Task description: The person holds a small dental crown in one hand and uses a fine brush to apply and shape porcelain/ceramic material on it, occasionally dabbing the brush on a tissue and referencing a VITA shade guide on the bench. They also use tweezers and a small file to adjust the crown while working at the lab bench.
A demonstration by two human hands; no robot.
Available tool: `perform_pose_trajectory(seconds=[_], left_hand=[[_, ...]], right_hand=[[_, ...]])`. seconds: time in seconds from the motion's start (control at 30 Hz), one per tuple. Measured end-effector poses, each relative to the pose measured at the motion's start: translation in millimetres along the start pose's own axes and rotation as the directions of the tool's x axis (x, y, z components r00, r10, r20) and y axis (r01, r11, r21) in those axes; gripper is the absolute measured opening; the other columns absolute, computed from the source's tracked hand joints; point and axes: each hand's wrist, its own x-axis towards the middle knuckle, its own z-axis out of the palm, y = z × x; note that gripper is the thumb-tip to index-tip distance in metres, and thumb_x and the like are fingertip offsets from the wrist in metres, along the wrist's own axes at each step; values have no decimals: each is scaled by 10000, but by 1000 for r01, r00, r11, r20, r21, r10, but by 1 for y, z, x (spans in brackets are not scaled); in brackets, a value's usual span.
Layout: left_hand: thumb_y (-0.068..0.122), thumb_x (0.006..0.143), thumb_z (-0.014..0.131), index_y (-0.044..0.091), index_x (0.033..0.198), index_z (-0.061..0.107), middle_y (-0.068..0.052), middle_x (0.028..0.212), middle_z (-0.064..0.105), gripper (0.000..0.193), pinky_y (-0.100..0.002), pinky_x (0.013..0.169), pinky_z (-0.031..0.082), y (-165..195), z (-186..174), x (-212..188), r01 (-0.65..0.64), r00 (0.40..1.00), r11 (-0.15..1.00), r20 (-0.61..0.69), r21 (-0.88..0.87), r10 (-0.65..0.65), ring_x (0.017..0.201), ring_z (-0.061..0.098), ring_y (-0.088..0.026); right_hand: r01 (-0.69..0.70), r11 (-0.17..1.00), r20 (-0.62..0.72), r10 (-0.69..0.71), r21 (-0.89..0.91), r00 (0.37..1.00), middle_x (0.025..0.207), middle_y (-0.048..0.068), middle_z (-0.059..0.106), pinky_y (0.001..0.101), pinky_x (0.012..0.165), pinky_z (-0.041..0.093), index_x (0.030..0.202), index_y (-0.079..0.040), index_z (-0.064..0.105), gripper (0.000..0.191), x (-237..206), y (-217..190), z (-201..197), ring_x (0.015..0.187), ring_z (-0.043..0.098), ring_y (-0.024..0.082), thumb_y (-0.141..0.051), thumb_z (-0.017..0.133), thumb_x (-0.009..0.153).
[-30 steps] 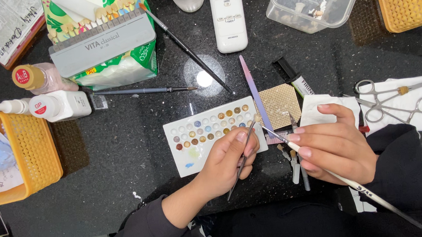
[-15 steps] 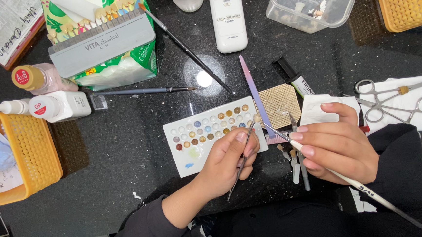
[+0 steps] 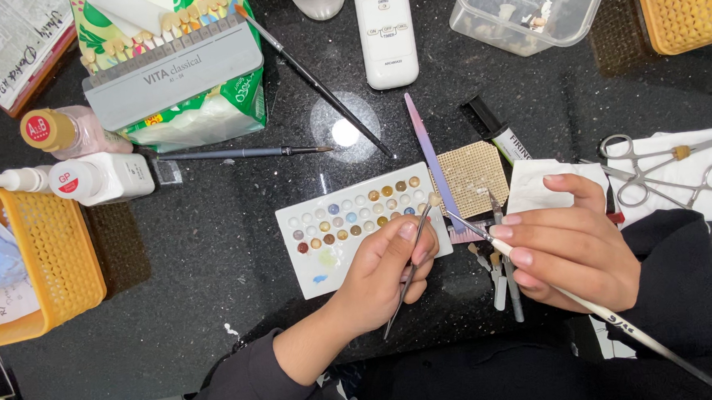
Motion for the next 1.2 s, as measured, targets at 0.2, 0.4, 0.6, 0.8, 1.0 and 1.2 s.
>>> perform_pose_trajectory(seconds=[0.2,0.4,0.6,0.8,1.0,1.2], left_hand=[[338,1161,334,95,928,460,22,820,362,359,-203,528,345,1,0,0,6,1000,1000,-5,2,-6,641,306,-50],[336,1162,330,98,926,458,21,818,368,359,-207,539,362,2,1,0,8,1000,1000,-7,15,-8,643,310,-52],[338,1162,331,100,923,457,22,822,369,361,-207,545,363,2,1,0,14,1000,1000,-12,12,-13,646,312,-52],[343,1161,334,101,920,457,23,821,368,363,-208,541,361,3,1,0,12,1000,1000,-12,14,-12,645,312,-51],[342,1160,338,97,921,460,20,826,370,363,-208,543,361,3,1,0,14,1000,1000,-22,14,-14,649,314,-54],[342,1160,341,94,925,462,20,822,369,362,-208,542,360,3,1,0,15,1000,1000,-22,16,-15,647,314,-54]], right_hand=[[5,1000,7,-5,-10,1000,1135,97,704,560,1146,364,1131,-70,593,226,1,0,0,1075,688,247,-137,710,949],[3,1000,15,-3,-26,1000,1140,91,702,560,1151,361,1140,-84,584,233,1,0,-1,1076,689,242,-139,708,951],[-12,1000,6,12,-26,1000,1141,92,701,561,1163,358,1147,-89,574,236,0,0,-1,1092,684,242,-140,705,957],[-9,1000,14,9,-20,1000,1143,89,702,559,1164,354,1155,-89,578,242,1,0,-2,1099,681,235,-142,707,957],[-12,1000,31,13,-22,999,1135,88,704,568,1151,355,1146,-87,589,250,1,0,0,1082,685,247,-156,714,941],[-3,1000,25,4,-14,1000,1146,86,703,568,1149,356,1141,-92,593,229,-1,1,0,1083,686,243,-155,714,956]])
